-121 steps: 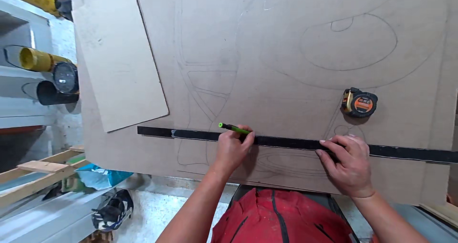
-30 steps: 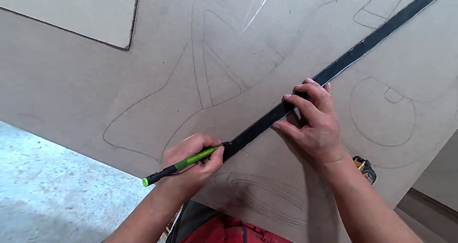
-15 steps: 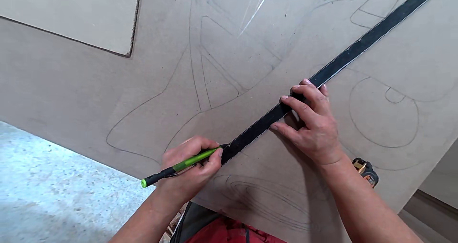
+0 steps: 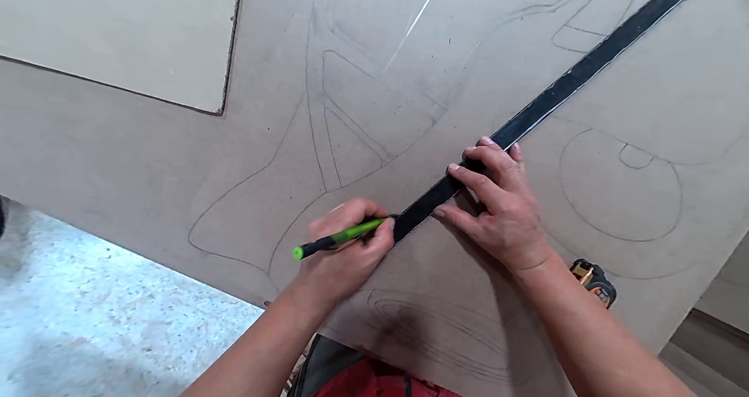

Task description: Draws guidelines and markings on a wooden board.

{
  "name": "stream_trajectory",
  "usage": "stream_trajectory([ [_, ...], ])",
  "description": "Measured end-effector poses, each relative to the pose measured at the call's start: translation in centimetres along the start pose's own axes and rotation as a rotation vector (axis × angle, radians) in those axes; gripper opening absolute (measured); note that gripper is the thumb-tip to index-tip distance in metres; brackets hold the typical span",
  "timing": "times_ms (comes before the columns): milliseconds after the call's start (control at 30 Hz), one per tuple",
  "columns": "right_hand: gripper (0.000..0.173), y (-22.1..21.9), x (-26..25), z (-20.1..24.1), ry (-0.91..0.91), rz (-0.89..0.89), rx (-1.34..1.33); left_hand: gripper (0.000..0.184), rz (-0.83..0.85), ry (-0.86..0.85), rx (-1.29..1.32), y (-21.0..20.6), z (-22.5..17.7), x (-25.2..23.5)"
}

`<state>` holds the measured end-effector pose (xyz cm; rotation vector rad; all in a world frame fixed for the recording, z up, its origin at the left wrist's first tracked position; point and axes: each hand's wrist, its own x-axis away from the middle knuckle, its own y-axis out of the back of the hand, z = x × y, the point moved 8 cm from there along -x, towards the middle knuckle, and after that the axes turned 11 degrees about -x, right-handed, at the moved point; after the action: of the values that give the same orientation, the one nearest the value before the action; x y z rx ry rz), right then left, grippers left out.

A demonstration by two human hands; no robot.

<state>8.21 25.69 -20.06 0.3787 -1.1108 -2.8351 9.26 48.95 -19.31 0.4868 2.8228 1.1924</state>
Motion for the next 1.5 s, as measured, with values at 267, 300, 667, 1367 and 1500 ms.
stream_trajectory([
  [267,0.054,0.0,0.1,-0.1,0.011,-0.015,0.002,0.008,-0.005,-0.061,0.083,-2.5,-2.9,-4.3],
  [300,0.055,0.0,0.0,-0.1,0.014,-0.017,0.010,0.009,-0.017,-0.065,0.100,-1.9,-2.8,-3.9],
  [667,0.061,3.8,4.3,-0.2,-0.182,-0.120,0.282,0.059,0.036,0.069,-0.517,6.4,7.8,18.5],
  [1367,0.071,12.1,23.5,1.5,-0.900,-0.295,0.110,0.038,-0.207,0.213,-0.471,16.2,1.5,13.5],
  [1500,0.076,13.2,32.2,3.1,-0.817,-0.267,-0.492,0.031,-0.155,0.179,-0.395,6.5,-2.5,20.8],
])
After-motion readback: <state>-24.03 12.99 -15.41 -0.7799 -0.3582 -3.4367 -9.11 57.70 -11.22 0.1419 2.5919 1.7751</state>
